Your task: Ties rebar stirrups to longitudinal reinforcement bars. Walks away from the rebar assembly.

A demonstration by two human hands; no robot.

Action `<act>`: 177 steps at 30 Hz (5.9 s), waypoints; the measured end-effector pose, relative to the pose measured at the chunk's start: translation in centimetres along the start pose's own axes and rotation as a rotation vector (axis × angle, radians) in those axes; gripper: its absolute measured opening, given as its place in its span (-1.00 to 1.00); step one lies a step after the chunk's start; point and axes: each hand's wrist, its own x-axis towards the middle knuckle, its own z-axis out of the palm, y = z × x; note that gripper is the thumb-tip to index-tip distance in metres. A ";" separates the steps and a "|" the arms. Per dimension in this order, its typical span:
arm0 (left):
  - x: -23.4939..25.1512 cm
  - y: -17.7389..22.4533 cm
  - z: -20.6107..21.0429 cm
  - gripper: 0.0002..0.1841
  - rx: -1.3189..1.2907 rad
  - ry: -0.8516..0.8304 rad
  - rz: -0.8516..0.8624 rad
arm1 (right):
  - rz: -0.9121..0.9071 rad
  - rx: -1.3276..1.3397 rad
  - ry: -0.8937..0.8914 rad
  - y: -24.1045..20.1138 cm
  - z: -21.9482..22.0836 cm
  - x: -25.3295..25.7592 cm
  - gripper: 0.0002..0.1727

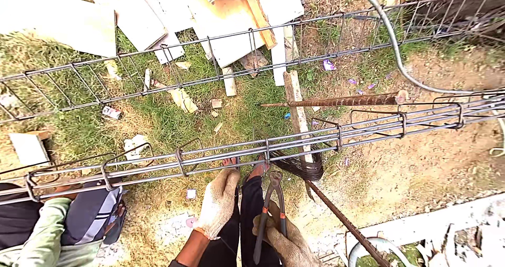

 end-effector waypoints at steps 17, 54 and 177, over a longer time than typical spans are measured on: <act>-0.3 1.1 -0.1 -0.66 -0.264 -0.075 -0.116 | -0.280 -0.576 1.235 -7.8 2.7 9.5 -0.07; -2.7 4.7 -2.9 -0.87 -0.771 -0.848 -0.340 | -0.473 -0.592 0.222 -7.2 3.7 5.8 -0.82; 1.1 6.3 -8.8 -0.81 0.702 -0.158 0.847 | -0.357 -1.203 0.365 -10.8 10.1 4.6 -0.71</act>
